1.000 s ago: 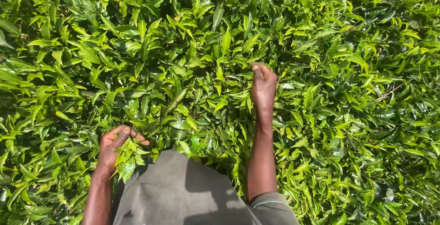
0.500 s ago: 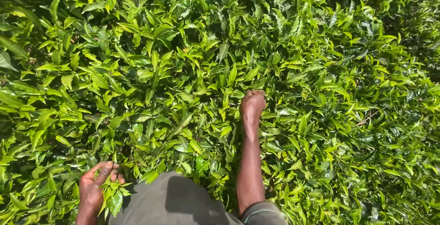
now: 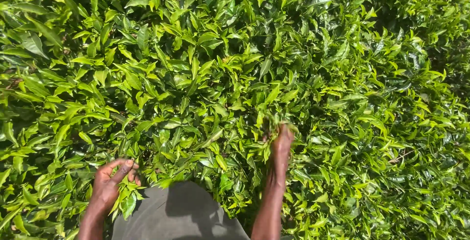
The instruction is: The person stands in a tea plantation and uses both hands to pluck fresh green tea leaves from the bushes. They gather the leaves into bunches and continue harvesting across the field.
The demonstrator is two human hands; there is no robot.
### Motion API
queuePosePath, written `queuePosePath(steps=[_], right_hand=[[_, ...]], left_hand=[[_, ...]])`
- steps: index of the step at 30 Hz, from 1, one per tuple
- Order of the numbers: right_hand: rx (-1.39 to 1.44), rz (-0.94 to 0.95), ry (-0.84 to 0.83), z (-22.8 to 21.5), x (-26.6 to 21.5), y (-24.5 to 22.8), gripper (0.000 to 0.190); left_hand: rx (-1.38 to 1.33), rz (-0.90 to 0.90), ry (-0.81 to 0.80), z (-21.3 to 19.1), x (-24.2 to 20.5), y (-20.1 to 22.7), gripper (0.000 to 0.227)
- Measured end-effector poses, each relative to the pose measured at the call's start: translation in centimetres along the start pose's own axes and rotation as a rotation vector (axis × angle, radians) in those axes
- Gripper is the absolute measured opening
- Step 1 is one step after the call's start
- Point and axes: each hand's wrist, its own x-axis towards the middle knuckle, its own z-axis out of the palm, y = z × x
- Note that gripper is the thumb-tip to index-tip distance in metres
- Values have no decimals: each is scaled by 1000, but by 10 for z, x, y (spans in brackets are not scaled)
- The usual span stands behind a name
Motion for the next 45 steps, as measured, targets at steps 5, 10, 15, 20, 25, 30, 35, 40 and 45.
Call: queuePosePath(steps=[5,10,15,20,25,30,35,40,45], right_hand=[[1167,271,165,-79,-39,-162,40],[1628,-260,-422,-86,-3,-113,24],[1981,-360,-669,-87,-37,-177,19],[1959,-117,-378,-69,-90,-175,11],[1573,-169,-563,-74,-117,-181,15],[1330,-152,-567,-80,-124,-148,21],[1292,-127,-651,-77,-105,-85,15],[1095,28,-499,-74,-132,-127,32],[1013,36,-509,-61,-152,-166,31]], left_hand=[[-69,65,136,-5,-19,17,24],[181,-77,164,13,-16,51,32],[330,8,315,17,41,7,42],[594,201,174,21,82,-31,99],[435,-157,202,35,60,-29,56],[168,-515,-45,37,82,-164,41],[-181,-191,-426,52,-86,-39,32],[-42,86,-709,55,-179,66,52],[107,-180,92,-48,-117,-9,66]])
